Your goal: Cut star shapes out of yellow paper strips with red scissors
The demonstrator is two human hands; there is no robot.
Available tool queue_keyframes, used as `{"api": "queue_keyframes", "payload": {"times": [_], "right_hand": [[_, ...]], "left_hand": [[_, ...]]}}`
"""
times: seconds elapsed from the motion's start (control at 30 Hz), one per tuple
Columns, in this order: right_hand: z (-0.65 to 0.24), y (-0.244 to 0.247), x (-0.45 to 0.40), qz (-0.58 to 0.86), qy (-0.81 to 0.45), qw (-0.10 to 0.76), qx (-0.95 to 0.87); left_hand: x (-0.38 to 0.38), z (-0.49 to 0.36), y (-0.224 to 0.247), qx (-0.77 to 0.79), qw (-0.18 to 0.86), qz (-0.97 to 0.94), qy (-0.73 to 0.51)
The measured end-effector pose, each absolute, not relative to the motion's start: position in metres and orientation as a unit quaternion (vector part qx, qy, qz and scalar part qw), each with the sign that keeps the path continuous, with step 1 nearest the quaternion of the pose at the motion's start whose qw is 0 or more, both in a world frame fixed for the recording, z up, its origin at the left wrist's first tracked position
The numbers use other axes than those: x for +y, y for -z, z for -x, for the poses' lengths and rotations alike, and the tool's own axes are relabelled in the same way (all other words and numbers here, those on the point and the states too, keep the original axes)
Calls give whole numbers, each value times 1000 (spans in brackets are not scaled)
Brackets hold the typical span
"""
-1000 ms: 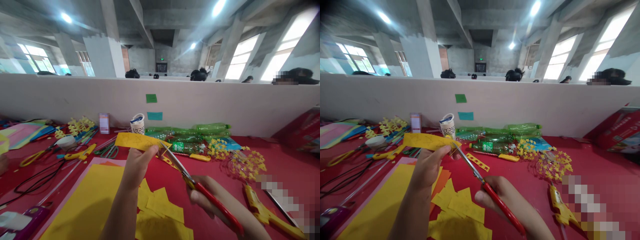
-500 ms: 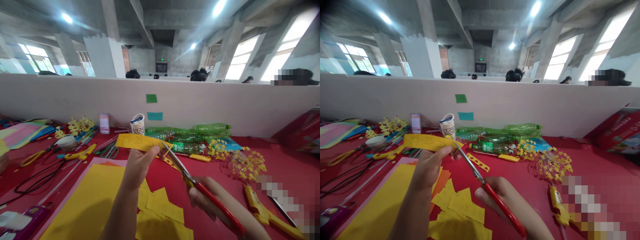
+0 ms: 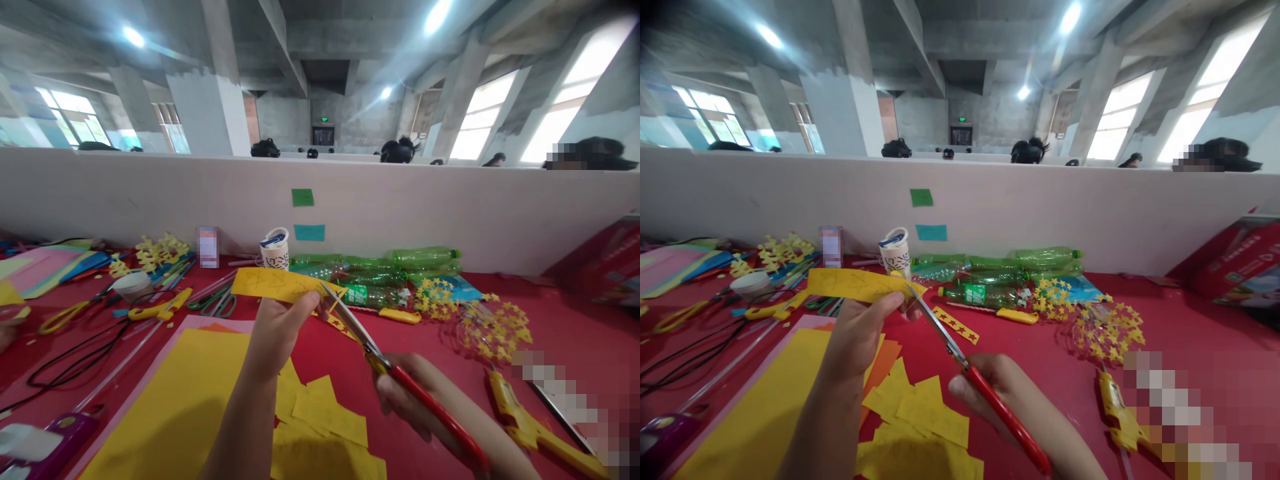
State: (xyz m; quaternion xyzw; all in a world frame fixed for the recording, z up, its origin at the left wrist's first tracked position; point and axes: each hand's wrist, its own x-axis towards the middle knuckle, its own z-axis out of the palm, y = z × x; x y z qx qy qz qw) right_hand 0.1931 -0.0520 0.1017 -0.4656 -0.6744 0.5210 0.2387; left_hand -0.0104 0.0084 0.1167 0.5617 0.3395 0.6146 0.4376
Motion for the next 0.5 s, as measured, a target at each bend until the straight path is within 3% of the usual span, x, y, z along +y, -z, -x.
{"api": "queue_keyframes", "payload": {"times": [0.5], "right_hand": [[-196,-103,-50,470,-502,219,-692]], "left_hand": [[9,14,-112,340,430,-571,-611]]}}
